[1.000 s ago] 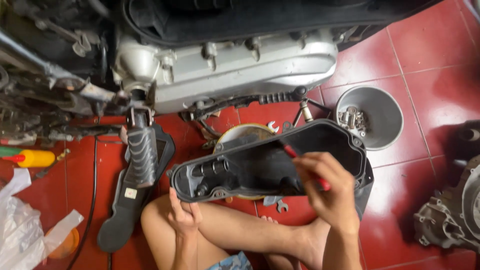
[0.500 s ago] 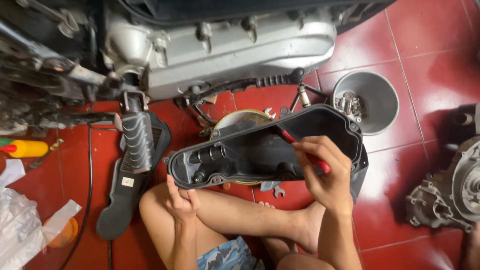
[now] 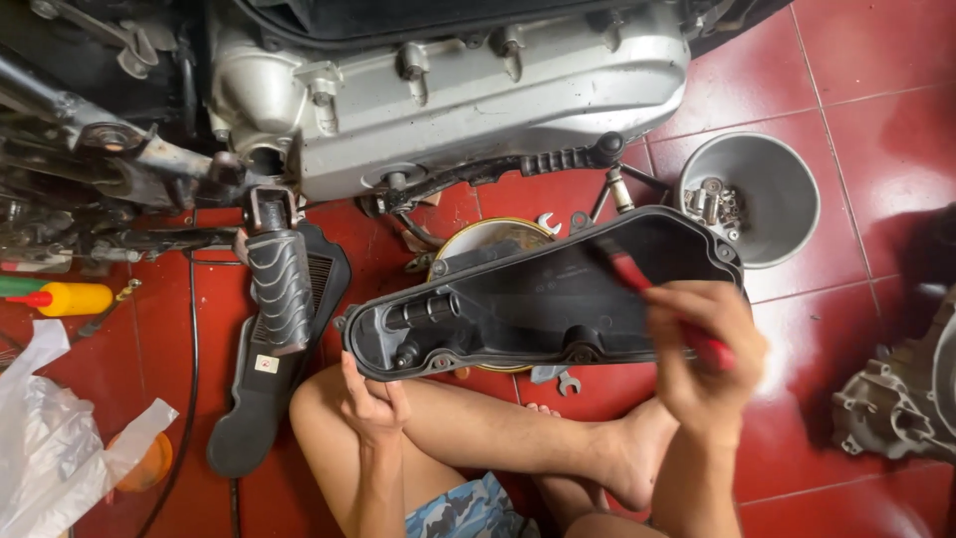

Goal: The person scrubs the inside of a black motorcycle engine cover with a red-handled brush. They then flip the cover over and scrub the exterior surface, including the edges and mounting points.

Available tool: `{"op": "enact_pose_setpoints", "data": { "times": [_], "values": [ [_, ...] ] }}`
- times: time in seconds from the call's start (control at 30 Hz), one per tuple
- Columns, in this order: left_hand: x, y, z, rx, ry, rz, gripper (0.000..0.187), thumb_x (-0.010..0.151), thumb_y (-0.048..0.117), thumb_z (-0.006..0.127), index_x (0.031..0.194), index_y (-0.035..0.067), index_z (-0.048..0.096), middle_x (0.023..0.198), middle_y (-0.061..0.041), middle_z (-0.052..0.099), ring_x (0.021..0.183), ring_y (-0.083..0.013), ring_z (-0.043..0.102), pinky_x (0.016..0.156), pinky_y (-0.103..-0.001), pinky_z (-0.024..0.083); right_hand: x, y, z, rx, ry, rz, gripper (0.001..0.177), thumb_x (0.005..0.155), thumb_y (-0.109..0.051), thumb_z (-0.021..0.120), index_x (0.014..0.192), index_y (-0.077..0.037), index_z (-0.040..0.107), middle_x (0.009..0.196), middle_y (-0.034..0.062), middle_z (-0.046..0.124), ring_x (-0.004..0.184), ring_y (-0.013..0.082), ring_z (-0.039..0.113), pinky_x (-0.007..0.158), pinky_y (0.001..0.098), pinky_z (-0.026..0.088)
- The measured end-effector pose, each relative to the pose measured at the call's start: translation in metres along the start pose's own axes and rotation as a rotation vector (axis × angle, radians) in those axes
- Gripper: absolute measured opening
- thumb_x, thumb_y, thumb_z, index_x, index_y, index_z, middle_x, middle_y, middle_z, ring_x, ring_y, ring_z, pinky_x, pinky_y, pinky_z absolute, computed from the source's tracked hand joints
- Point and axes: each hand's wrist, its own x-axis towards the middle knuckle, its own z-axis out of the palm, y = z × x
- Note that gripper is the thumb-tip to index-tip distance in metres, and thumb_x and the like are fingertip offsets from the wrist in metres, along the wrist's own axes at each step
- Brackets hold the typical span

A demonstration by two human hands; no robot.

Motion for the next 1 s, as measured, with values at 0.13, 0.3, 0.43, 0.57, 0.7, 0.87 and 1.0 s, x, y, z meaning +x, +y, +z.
{"op": "enact_pose_setpoints", "data": {
  "times": [0.13,0.3,0.43,0.57,0.7,0.87,1.0],
  "values": [
    [-0.006,-0.003,0.003,-0.020,0.001,-0.010,0.065,0.098,0.027,0.056,0.148,-0.012,0.042,0.060,-0.006,0.055,0.053,-0.0280,0.059,0.048,-0.037,0.047,0.013,-0.009,0.013,0.078,-0.262,-0.042,0.010,0.096,0.003,0.064,0.105,0.001,0.069,0.097,0.0150,0.067,0.083,0.0235,0.068,0.077,0.0289,0.053],
    [-0.002,-0.002,0.002,0.002,0.023,0.003,0.063,0.094,0.017,0.056,0.148,-0.012,0.042,0.061,-0.007,0.054,0.052,-0.0293,0.057,0.048,-0.038,0.045,0.002,0.006,0.014,0.062,0.317,0.153,0.013,0.109,-0.001,0.063,0.114,0.006,0.053,0.105,0.0215,0.067,0.072,0.0227,0.066,0.070,0.0272,0.055],
    [-0.006,-0.004,0.002,0.022,0.004,-0.023,0.067,0.100,0.034,0.053,0.148,-0.012,0.043,0.068,-0.013,0.062,0.053,-0.0309,0.059,0.047,-0.037,0.047,0.001,-0.003,0.019,0.156,0.463,0.043,0.028,0.108,-0.020,0.061,0.112,0.001,0.044,0.098,0.0274,0.065,0.064,0.0249,0.062,0.066,0.0290,0.050],
    [-0.002,0.000,0.003,-0.028,0.025,0.005,0.063,0.097,0.022,0.054,0.148,-0.013,0.041,0.077,-0.019,0.065,0.061,-0.0344,0.063,0.053,-0.040,0.050,-0.002,0.010,0.014,0.141,0.300,-0.048,0.017,0.108,-0.016,0.058,0.111,0.000,0.051,0.102,0.0245,0.068,0.078,0.0278,0.068,0.073,0.0316,0.057],
    [-0.005,0.000,0.002,0.019,0.012,-0.035,0.067,0.101,0.035,0.054,0.147,-0.012,0.044,0.068,-0.014,0.063,0.057,-0.0335,0.064,0.050,-0.039,0.051,0.007,0.002,0.007,0.102,0.490,0.011,0.028,0.110,-0.019,0.060,0.111,0.004,0.045,0.098,0.0276,0.065,0.061,0.0249,0.061,0.061,0.0293,0.049],
    [-0.007,-0.003,0.001,0.046,0.010,-0.024,0.067,0.100,0.033,0.053,0.148,-0.012,0.043,0.077,-0.017,0.066,0.058,-0.0337,0.063,0.049,-0.039,0.049,0.006,-0.009,0.007,0.089,0.093,0.059,0.009,0.104,-0.009,0.059,0.105,0.000,0.060,0.094,0.0171,0.071,0.071,0.0218,0.065,0.070,0.0298,0.049],
    [-0.007,-0.004,0.003,0.023,0.022,-0.027,0.063,0.097,0.023,0.055,0.148,-0.012,0.043,0.077,-0.016,0.067,0.060,-0.0341,0.064,0.050,-0.039,0.050,0.018,0.000,0.009,0.081,-0.200,-0.020,0.011,0.098,0.002,0.062,0.107,0.000,0.068,0.108,0.0169,0.071,0.097,0.0283,0.071,0.088,0.0346,0.054]
  ]
}}
